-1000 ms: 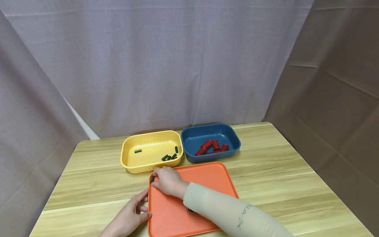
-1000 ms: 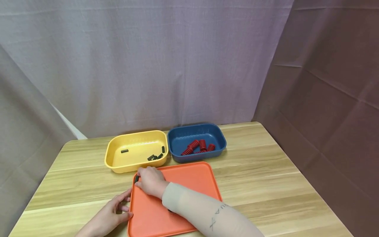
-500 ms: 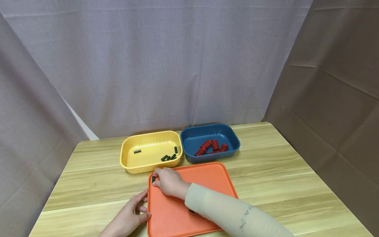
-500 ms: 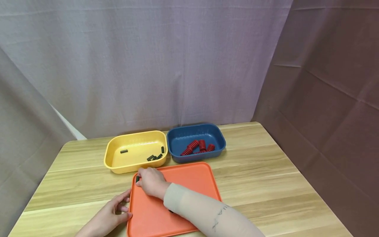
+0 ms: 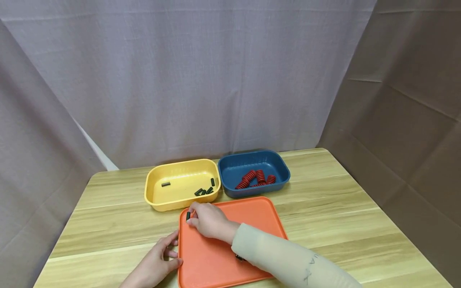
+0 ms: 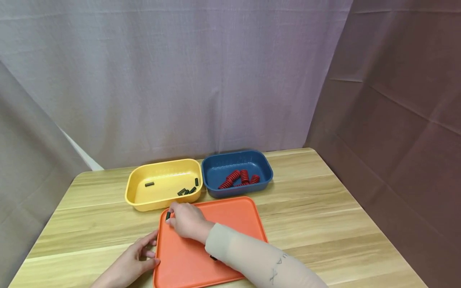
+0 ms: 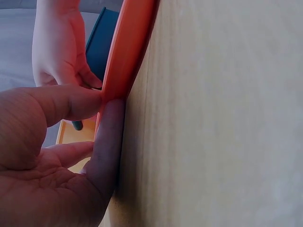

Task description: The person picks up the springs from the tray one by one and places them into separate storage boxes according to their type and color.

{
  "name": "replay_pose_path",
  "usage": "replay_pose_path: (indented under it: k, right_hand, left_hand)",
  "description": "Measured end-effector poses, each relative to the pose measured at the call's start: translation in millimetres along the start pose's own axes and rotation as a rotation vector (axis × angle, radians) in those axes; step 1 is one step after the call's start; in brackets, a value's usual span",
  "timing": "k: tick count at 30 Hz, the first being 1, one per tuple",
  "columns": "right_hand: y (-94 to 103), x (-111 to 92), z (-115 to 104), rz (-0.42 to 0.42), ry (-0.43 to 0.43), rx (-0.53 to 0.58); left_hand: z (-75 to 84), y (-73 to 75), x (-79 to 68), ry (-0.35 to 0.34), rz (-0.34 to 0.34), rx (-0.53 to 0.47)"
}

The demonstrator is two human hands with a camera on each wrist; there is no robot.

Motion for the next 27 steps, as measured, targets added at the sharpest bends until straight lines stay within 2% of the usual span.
replay_pose_path:
  k: [7,14,20,27]
  right_hand:
    - [10.6,-4.2,-7.6,0.039,0.044,0.057]
    - [35.6,-3.0,-12.3,0.131,0.064,0.089]
    - [52.2,7.1,-3.2,0.229,0.043,0.108]
    - [55.5,26.2,10.3,0.339,0.023,0.119]
  left_hand:
    - [-0.1,0.5,-0.6,-0.010,0.000,0.011]
    - [1.8,0.4,1.0,-0.006,0.017,0.030]
    - [4.1,-0.2,2.9,0.006,0.025,0.046]
    - [4.5,-0.5,1.7,0.012,0.033,0.037]
Point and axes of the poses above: each hand's wrist, its own x-axis towards the middle knuckle, its own y-axis out of the back of the hand, z = x × y, the point moved 3 cm from there along x, towards the middle knuckle, and after that the axes turned 5 degrees about x, right-handed, at the moved point
